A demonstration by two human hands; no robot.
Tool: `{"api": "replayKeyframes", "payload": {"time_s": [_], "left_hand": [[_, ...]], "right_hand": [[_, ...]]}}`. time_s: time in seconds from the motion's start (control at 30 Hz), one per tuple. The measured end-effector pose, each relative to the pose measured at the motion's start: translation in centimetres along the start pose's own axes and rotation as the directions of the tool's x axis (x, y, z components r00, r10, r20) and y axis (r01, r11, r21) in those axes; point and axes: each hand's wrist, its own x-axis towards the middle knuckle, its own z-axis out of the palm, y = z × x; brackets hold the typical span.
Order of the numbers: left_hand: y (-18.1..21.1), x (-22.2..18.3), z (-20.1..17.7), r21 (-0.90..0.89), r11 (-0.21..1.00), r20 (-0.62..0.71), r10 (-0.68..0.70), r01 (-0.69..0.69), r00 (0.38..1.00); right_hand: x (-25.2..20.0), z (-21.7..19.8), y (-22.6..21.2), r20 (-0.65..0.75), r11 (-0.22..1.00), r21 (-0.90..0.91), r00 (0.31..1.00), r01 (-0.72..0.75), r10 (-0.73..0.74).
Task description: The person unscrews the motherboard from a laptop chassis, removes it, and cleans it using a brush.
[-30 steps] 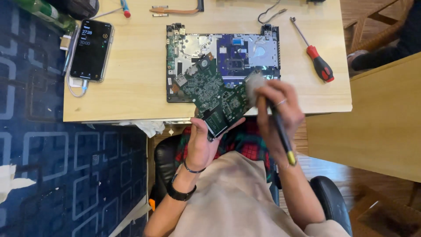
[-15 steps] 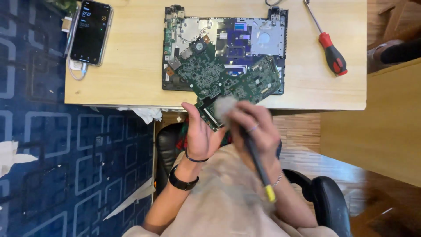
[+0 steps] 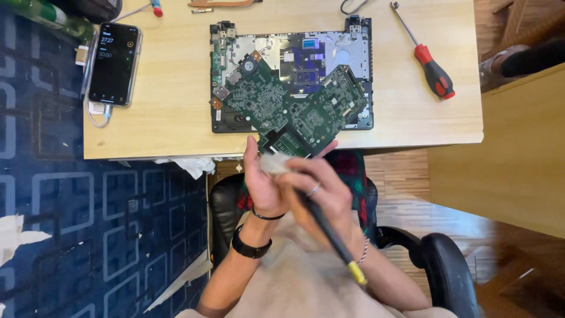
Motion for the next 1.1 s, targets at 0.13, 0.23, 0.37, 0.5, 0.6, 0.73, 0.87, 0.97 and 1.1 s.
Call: {"api": "replayKeyframes", "payload": {"time_s": [0.13,0.23,0.37,0.5,0.6,0.73,0.87,0.97,1.1], "left_hand": [[1.8,-0.8,1.8,-0.072,0.997,-0.048,-0.040,0.036,0.998],[2.7,-1.7,4.4,-0.067,0.997,0.036,-0.032,0.035,0.999],[2.0,-0.8,1.8,-0.079,0.997,0.040,0.008,-0.005,0.999],[2.4,-0.6,-0.5,-0.068,0.998,0.027,0.019,-0.017,0.999],[4.2,-0.6,-1.0,-0.039,0.999,0.016,-0.021,0.022,1.000],[6.0,-1.4,0.2,-0.019,0.998,0.018,-0.064,0.064,0.998],[6.1,-2.3,2.3,-0.088,0.995,-0.045,-0.041,0.037,0.998],[4.9,-1.4,1.7,-0.115,0.993,-0.022,-0.012,0.009,1.000],[2.2,-0.7,-2.0,-0.082,0.991,-0.089,-0.113,0.106,0.990]], "right_hand": [[4.6,-3.0,1.6,-0.126,0.950,-0.300,0.983,0.088,-0.130],[7.0,-4.5,2.7,-0.158,0.890,-0.429,0.958,0.153,-0.241],[6.0,-1.5,1.0,-0.159,0.851,-0.495,0.944,0.177,-0.289],[2.0,3.5,-3.1,0.002,0.965,-0.234,0.992,0.120,-0.123],[0.0,4.6,-2.0,0.072,0.993,-0.097,0.995,0.071,-0.064],[4.2,1.3,0.0,-0.077,0.932,-0.343,0.985,0.120,-0.155],[7.2,-2.1,1.1,-0.100,0.825,-0.523,0.947,0.211,-0.306],[6.4,-0.5,0.6,-0.089,0.795,-0.555,0.933,0.245,-0.349],[2.4,4.1,-1.7,0.012,0.898,-0.380,0.972,0.221,-0.234]]}}
